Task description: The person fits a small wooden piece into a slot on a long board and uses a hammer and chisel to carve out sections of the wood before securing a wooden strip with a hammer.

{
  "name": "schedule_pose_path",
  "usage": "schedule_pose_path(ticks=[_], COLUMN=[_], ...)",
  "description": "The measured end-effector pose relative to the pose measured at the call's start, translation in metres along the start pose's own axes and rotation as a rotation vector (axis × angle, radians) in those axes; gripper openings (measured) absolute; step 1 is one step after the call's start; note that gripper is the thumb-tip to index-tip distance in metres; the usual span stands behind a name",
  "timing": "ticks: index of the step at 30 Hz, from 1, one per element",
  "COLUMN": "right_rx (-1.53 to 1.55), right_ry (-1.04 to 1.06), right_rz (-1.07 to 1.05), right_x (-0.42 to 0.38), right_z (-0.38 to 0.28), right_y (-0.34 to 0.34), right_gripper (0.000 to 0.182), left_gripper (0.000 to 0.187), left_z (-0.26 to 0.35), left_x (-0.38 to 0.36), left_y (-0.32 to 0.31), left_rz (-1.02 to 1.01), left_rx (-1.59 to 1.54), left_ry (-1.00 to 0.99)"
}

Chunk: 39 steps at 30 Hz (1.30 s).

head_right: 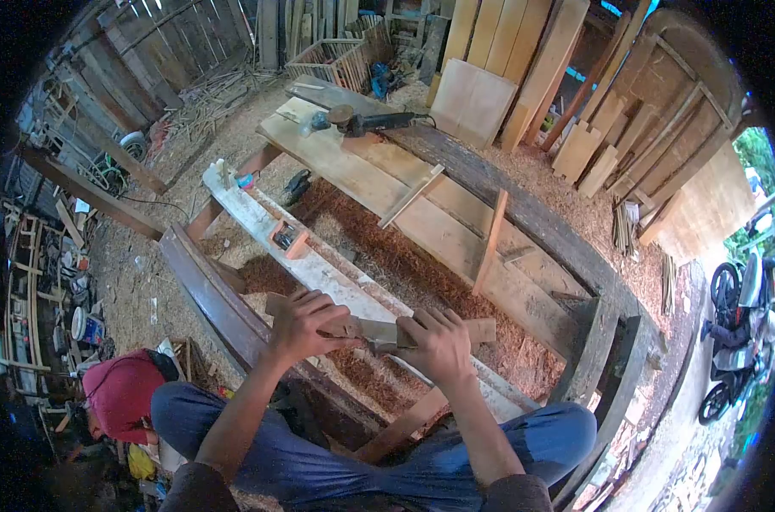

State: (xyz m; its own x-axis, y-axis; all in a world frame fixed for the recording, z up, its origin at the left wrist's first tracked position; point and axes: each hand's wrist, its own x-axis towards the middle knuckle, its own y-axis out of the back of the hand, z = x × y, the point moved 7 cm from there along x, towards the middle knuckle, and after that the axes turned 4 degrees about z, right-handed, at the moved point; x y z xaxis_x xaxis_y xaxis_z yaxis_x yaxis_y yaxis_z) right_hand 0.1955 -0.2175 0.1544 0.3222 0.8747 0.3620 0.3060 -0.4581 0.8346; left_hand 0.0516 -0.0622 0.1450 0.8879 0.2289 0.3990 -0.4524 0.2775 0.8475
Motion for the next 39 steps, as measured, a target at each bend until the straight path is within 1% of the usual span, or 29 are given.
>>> schedule_pose_path(ticks=[1,5,7,10,12,15,17,20,23,28,31,36,39], right_rx=[-0.010,0.033,0.040,0.108,0.101,0.086,0.074,0.138,0.100,0.090,0.132,0.082,0.075], right_ry=[-0.004,-0.013,0.028,0.007,0.017,0.012,-0.008,-0.018,0.033,-0.033,-0.007,0.016,0.005], right_rz=[-0.025,-0.016,0.019,0.014,0.008,0.001,-0.002,-0.022,0.030,0.107,0.137,0.155,0.133], right_x=[-0.001,0.001,0.005,0.005,0.005,0.006,0.005,0.005,0.006,0.011,0.011,0.012,0.012], right_z=[0.001,0.001,0.002,0.012,0.014,0.015,0.017,0.017,0.012,0.012,0.013,0.009,0.011], right_y=[-0.001,-0.001,0.001,0.004,0.004,-0.001,-0.003,-0.006,-0.006,-0.001,0.002,0.001,-0.002], right_gripper=[0.051,0.049,0.047,0.047,0.048,0.050,0.050,0.048,0.049,0.047,0.046,0.047,0.048], left_gripper=[0.049,0.048,0.047,0.046,0.046,0.046,0.046,0.047,0.048,0.048,0.049,0.050,0.052], left_z=[0.000,-0.001,-0.002,-0.005,-0.007,-0.008,-0.008,-0.009,-0.006,-0.007,-0.004,-0.009,-0.008], left_x=[-0.001,0.004,0.007,0.011,0.013,0.011,0.010,0.006,0.006,0.005,0.007,0.008,0.009], left_y=[-0.001,0.005,0.007,0.011,0.010,0.008,0.005,0.004,0.006,0.002,0.005,0.002,0.001], left_rz=[0.009,0.028,0.032,0.016,-0.001,0.027,0.004,-0.013,0.023,0.047,0.050,0.033,0.009], left_rx=[0.002,-0.014,-0.005,0.003,0.002,0.019,0.020,0.015,0.028,0.028,0.018,-0.016,0.025], left_ry=[-0.010,-0.020,-0.014,0.005,0.017,0.004,0.042,0.063,0.066,0.063,0.050,0.074,0.060])
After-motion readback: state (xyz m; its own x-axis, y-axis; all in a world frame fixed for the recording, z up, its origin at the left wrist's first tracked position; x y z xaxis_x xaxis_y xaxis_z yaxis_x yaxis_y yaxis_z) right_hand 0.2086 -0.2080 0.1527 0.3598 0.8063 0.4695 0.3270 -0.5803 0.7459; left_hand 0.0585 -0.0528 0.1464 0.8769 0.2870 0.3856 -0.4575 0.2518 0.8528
